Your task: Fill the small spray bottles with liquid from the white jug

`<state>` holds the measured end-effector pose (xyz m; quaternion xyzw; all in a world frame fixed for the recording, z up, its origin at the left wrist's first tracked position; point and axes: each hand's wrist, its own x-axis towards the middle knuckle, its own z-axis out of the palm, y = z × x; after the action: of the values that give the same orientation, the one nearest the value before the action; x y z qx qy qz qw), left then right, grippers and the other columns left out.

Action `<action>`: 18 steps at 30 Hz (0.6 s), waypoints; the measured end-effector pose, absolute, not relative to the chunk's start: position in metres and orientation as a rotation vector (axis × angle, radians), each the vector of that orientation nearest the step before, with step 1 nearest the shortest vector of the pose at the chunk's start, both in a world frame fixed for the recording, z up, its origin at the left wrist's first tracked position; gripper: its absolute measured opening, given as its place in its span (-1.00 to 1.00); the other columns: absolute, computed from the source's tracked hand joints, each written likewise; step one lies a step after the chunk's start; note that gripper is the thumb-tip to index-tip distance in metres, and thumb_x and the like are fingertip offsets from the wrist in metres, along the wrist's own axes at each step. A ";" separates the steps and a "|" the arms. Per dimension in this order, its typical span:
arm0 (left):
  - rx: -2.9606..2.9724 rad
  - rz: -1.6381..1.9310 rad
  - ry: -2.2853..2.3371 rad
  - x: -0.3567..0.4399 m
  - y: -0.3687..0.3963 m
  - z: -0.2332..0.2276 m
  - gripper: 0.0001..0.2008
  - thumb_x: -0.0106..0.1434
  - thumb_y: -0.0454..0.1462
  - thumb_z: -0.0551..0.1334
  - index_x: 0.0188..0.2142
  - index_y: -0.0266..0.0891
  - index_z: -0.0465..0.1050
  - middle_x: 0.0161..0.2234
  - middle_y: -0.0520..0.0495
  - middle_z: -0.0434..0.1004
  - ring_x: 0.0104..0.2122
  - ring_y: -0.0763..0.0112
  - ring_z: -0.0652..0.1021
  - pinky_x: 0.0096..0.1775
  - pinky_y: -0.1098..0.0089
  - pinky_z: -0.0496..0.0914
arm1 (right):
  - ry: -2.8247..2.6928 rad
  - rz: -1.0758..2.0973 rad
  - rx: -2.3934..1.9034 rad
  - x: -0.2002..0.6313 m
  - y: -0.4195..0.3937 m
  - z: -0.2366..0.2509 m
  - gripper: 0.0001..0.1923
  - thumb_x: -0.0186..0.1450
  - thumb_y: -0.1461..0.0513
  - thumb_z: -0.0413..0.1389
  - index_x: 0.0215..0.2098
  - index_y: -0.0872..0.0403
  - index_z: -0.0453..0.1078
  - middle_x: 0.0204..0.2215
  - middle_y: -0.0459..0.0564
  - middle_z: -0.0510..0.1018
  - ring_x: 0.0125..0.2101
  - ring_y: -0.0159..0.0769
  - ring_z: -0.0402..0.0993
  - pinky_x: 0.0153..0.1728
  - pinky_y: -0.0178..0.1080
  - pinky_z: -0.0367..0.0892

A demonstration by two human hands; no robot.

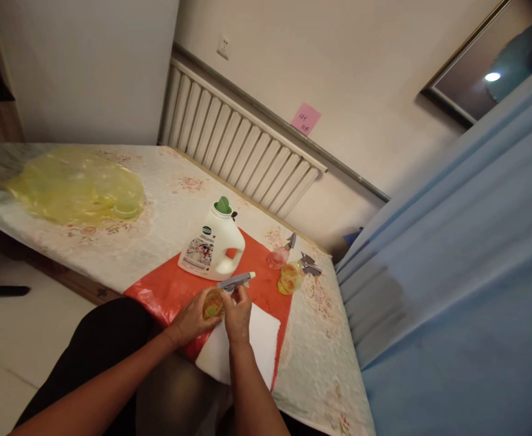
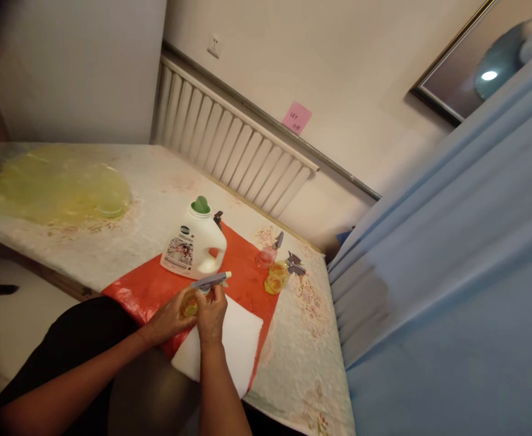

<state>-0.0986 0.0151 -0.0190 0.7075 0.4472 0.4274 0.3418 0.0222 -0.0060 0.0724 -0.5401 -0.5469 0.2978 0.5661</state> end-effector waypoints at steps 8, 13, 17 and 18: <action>1.849 1.069 1.187 -0.099 0.015 -0.017 -0.35 0.15 -0.05 0.30 0.14 -0.18 0.13 0.07 -0.22 0.43 0.04 0.07 0.50 0.03 0.14 0.41 | -1.321 0.655 -1.289 0.024 -0.004 0.068 -0.82 0.14 0.24 0.12 -0.27 0.03 0.46 -0.35 -0.12 0.54 -0.29 -0.24 0.43 -0.21 -0.25 0.35; 1.853 1.041 1.178 -0.099 0.016 -0.014 -0.34 0.16 -0.02 0.29 0.14 -0.22 0.12 0.06 -0.25 0.44 0.04 0.03 0.50 0.02 0.11 0.42 | -1.258 0.614 -1.316 0.022 -0.005 0.061 -0.78 0.13 0.26 0.14 -0.23 0.04 0.47 -0.29 -0.08 0.59 -0.26 -0.23 0.48 -0.17 -0.23 0.39; 1.846 0.984 1.222 -0.099 0.018 -0.017 -0.33 0.14 -0.07 0.29 0.17 -0.21 0.09 0.07 -0.26 0.43 0.05 0.00 0.50 0.04 0.05 0.41 | -1.274 0.520 -1.414 0.045 -0.010 0.045 -0.60 0.17 0.30 0.13 -0.01 0.08 0.40 -0.13 0.01 0.61 -0.18 -0.25 0.55 -0.13 -0.26 0.43; 1.838 0.971 1.228 -0.099 0.019 -0.018 -0.32 0.13 -0.07 0.29 0.17 -0.21 0.08 0.08 -0.27 0.42 0.05 -0.02 0.49 0.04 0.04 0.41 | -1.310 0.457 -1.478 0.055 -0.013 0.040 -0.63 0.20 0.29 0.09 0.00 0.10 0.40 -0.16 0.02 0.62 -0.21 -0.27 0.56 -0.17 -0.27 0.44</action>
<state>-0.0985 0.0193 -0.0178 0.7114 0.4754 0.3761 0.3557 0.0553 -0.0127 0.0400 -0.6187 -0.5484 0.1912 0.5291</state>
